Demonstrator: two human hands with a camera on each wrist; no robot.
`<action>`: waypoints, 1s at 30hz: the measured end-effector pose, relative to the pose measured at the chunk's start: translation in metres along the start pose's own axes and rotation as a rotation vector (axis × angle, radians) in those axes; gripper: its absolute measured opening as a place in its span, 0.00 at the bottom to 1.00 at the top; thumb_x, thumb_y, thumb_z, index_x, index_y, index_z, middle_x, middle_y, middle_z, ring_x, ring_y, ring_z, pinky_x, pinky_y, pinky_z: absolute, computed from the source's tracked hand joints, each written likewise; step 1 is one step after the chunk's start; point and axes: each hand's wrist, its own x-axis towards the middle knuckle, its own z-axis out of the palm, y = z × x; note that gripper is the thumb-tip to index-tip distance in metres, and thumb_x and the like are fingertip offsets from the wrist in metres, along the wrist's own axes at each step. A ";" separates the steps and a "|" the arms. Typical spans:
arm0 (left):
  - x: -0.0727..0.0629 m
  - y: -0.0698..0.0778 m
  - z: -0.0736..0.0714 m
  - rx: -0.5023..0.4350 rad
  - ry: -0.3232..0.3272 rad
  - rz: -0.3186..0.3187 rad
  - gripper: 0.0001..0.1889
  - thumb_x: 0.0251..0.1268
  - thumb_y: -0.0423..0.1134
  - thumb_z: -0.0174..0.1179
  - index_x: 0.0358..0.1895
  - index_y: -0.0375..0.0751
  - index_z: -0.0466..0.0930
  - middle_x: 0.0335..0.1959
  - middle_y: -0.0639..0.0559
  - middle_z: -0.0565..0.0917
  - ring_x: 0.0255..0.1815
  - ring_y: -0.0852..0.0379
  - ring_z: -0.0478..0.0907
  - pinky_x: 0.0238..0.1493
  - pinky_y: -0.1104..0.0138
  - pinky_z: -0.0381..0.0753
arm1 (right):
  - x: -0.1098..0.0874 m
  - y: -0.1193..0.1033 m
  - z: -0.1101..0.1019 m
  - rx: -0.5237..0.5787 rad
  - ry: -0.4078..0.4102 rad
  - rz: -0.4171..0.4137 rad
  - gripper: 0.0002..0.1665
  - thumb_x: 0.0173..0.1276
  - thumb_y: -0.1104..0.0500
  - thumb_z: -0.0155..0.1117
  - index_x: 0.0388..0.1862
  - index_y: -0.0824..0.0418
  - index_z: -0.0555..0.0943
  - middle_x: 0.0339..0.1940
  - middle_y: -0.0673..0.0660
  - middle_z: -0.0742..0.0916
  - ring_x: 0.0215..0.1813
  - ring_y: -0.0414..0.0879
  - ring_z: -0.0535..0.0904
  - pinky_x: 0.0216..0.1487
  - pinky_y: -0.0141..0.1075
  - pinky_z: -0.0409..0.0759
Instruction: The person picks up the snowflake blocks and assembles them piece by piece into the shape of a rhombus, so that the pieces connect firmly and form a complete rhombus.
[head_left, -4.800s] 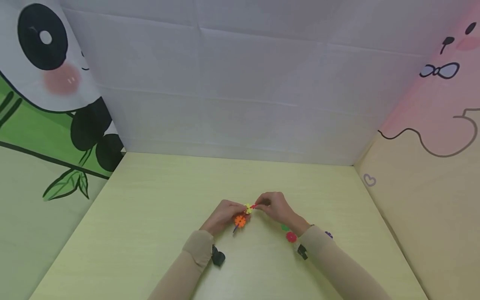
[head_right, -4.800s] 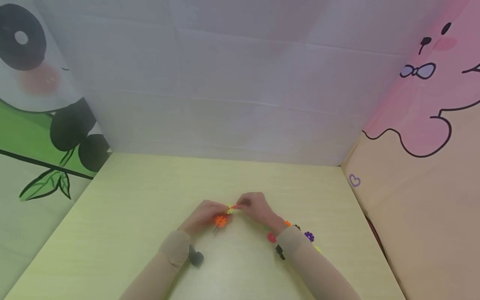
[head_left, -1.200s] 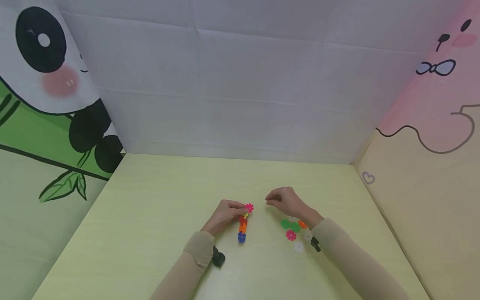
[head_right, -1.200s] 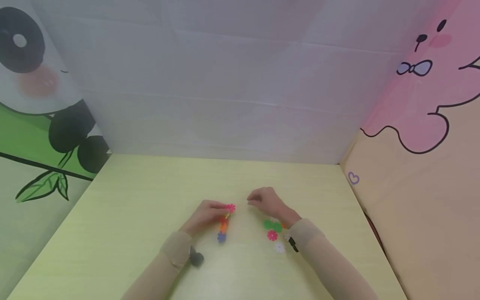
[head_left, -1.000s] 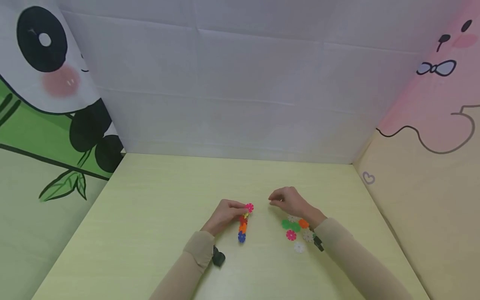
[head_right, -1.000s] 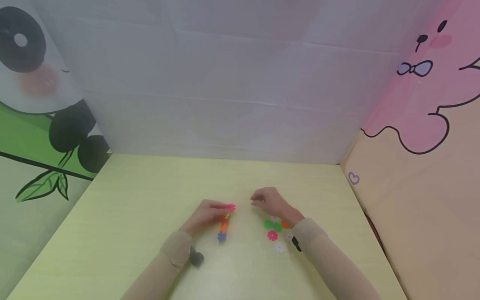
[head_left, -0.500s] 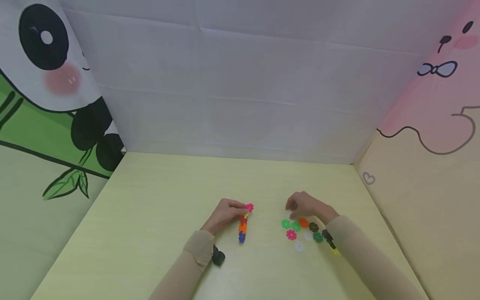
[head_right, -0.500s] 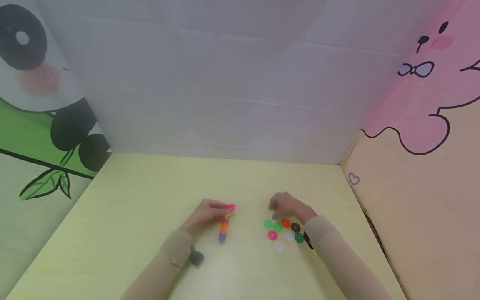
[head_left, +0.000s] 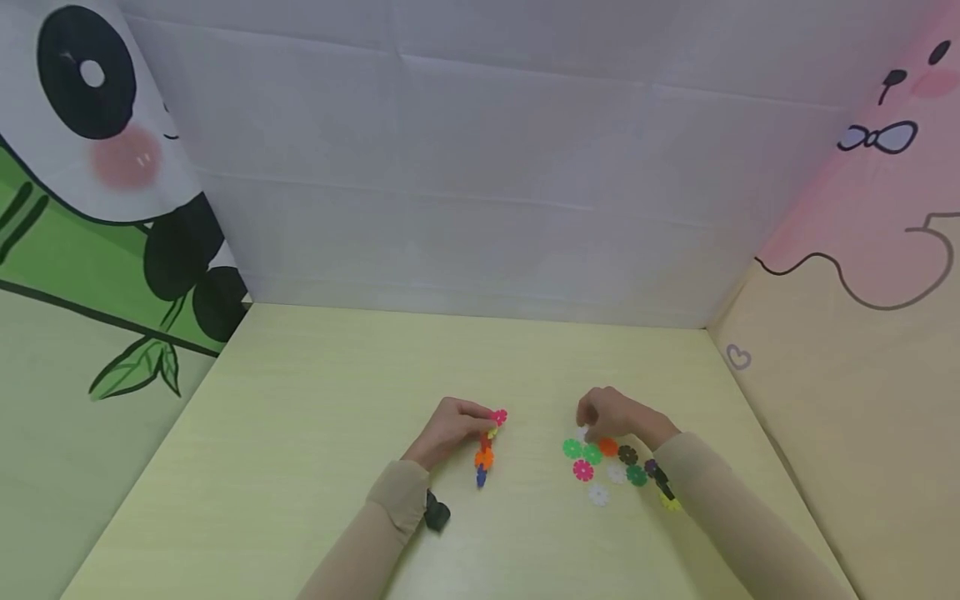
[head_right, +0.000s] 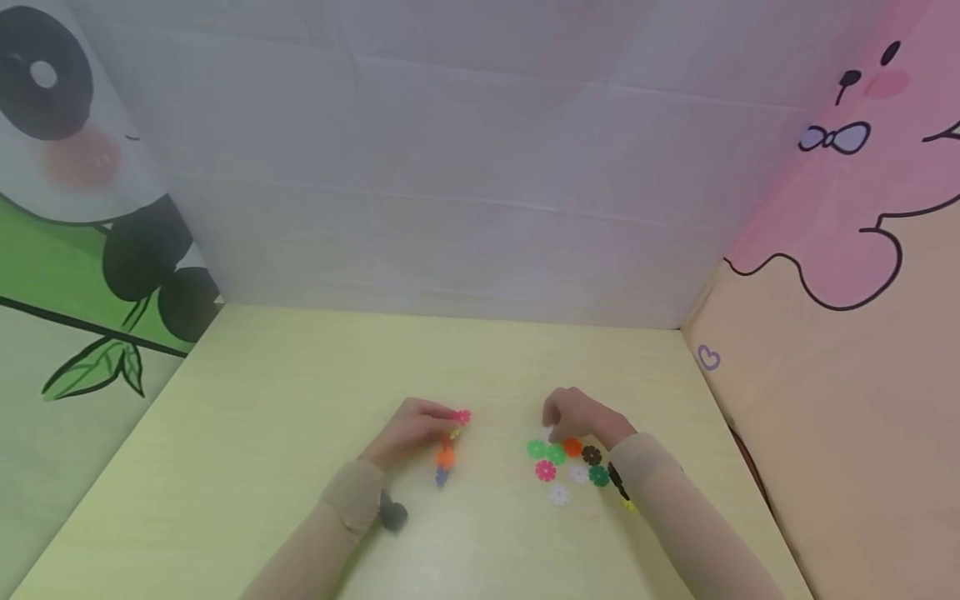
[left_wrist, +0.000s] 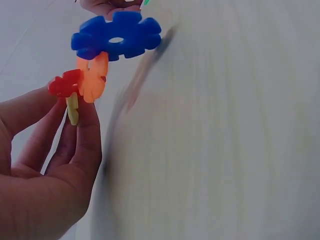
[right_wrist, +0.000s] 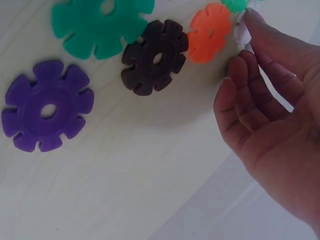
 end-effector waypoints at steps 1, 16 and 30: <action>0.000 0.000 0.000 0.002 0.000 -0.002 0.11 0.54 0.32 0.70 0.39 0.29 0.86 0.38 0.43 0.84 0.36 0.49 0.78 0.39 0.60 0.79 | 0.000 0.000 0.000 -0.002 -0.003 0.001 0.11 0.53 0.64 0.76 0.31 0.54 0.81 0.29 0.49 0.79 0.35 0.47 0.72 0.38 0.38 0.75; 0.004 -0.001 -0.001 0.033 -0.009 -0.026 0.11 0.52 0.30 0.70 0.40 0.33 0.86 0.41 0.45 0.84 0.40 0.50 0.78 0.41 0.60 0.79 | -0.001 0.008 0.001 -0.004 -0.006 -0.041 0.13 0.52 0.60 0.78 0.31 0.55 0.80 0.28 0.48 0.79 0.33 0.46 0.72 0.37 0.38 0.75; 0.007 -0.002 -0.005 0.063 -0.026 -0.040 0.11 0.52 0.29 0.70 0.41 0.34 0.86 0.42 0.45 0.84 0.39 0.49 0.78 0.38 0.62 0.80 | -0.002 0.009 0.000 0.013 0.021 -0.054 0.11 0.54 0.62 0.76 0.29 0.55 0.79 0.28 0.49 0.78 0.33 0.46 0.72 0.37 0.39 0.74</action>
